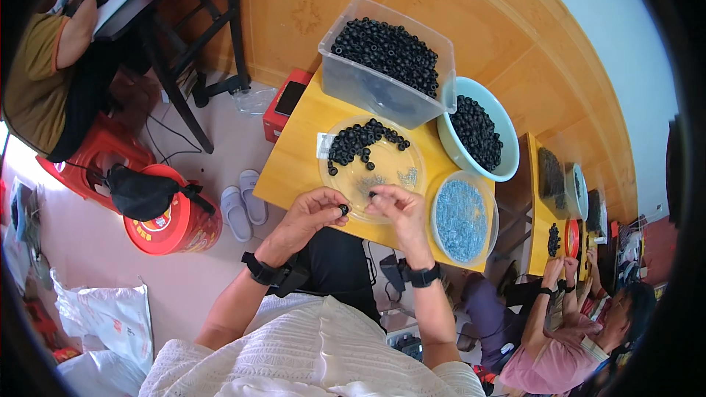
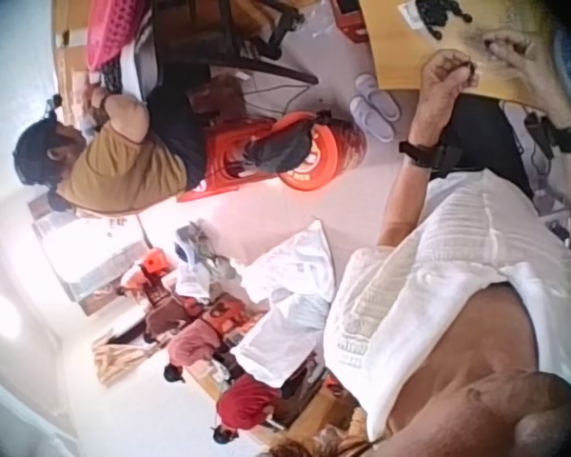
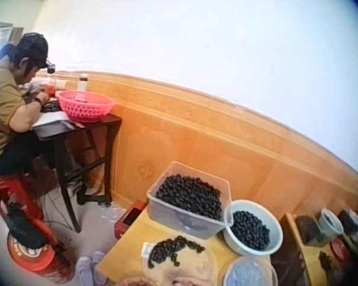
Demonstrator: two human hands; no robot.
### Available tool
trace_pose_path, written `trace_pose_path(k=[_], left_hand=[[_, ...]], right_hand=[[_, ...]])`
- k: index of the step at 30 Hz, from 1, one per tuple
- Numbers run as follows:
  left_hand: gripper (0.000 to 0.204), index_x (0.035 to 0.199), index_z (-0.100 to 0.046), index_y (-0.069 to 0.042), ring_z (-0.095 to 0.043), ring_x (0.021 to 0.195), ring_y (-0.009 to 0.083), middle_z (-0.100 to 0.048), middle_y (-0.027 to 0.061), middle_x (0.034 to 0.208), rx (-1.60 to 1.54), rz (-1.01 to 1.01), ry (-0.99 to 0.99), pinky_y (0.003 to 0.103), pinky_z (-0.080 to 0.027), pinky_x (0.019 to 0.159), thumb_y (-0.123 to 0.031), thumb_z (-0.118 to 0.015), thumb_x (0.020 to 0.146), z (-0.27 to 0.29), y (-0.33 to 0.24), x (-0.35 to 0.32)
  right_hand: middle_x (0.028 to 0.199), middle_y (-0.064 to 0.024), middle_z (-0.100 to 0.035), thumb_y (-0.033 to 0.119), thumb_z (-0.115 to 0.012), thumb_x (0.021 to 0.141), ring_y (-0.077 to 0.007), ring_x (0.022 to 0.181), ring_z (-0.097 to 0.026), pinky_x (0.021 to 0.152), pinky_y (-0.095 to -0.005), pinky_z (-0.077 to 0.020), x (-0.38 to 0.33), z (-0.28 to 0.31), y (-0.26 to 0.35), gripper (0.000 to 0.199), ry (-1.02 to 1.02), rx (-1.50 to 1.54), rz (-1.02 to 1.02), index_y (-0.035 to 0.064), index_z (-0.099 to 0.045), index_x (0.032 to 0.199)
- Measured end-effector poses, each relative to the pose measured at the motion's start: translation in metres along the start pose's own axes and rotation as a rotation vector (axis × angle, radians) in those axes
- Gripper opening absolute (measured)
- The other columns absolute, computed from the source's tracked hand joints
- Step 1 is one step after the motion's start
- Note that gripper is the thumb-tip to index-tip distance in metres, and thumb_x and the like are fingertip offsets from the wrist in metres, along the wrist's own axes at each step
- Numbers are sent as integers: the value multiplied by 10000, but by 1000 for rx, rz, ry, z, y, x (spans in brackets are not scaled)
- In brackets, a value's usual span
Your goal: Sorting small black plastic parts from a bin onto a plate and into other containers.
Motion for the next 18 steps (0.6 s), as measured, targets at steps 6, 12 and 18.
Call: trace_pose_path(k=[6,12,18], left_hand=[[180,991,-608,-10,-606,801,113,-630,41,898,85,-22,-26,241,-494,754,-21,-625,812,-6,2,3],[185,981,-605,-2,-607,810,111,-629,48,912,128,-32,-23,244,-497,764,-3,-632,798,-11,1,2],[157,944,-586,9,-604,826,110,-620,55,915,162,-61,-23,237,-495,770,38,-618,794,-17,1,1]], right_hand=[[785,-59,-589,-52,-576,803,-127,723,-608,636,-222,-475,-26,-18,19,150,19,-155,193,-38,-641,938],[750,-129,-584,-90,-576,750,-233,664,-600,592,-285,-460,-38,-30,51,160,-46,-515,461,-36,-642,886],[736,-151,-584,-84,-568,730,-293,651,-594,587,-324,-463,-41,-33,47,142,-55,-650,420,-29,-644,836]])
Point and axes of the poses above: each hand's wrist, its own x-axis towards the middle knuckle, its own z-axis out of the back of the hand, y = z × x, the point moved 9 cm from there along x, towards the middle knuckle
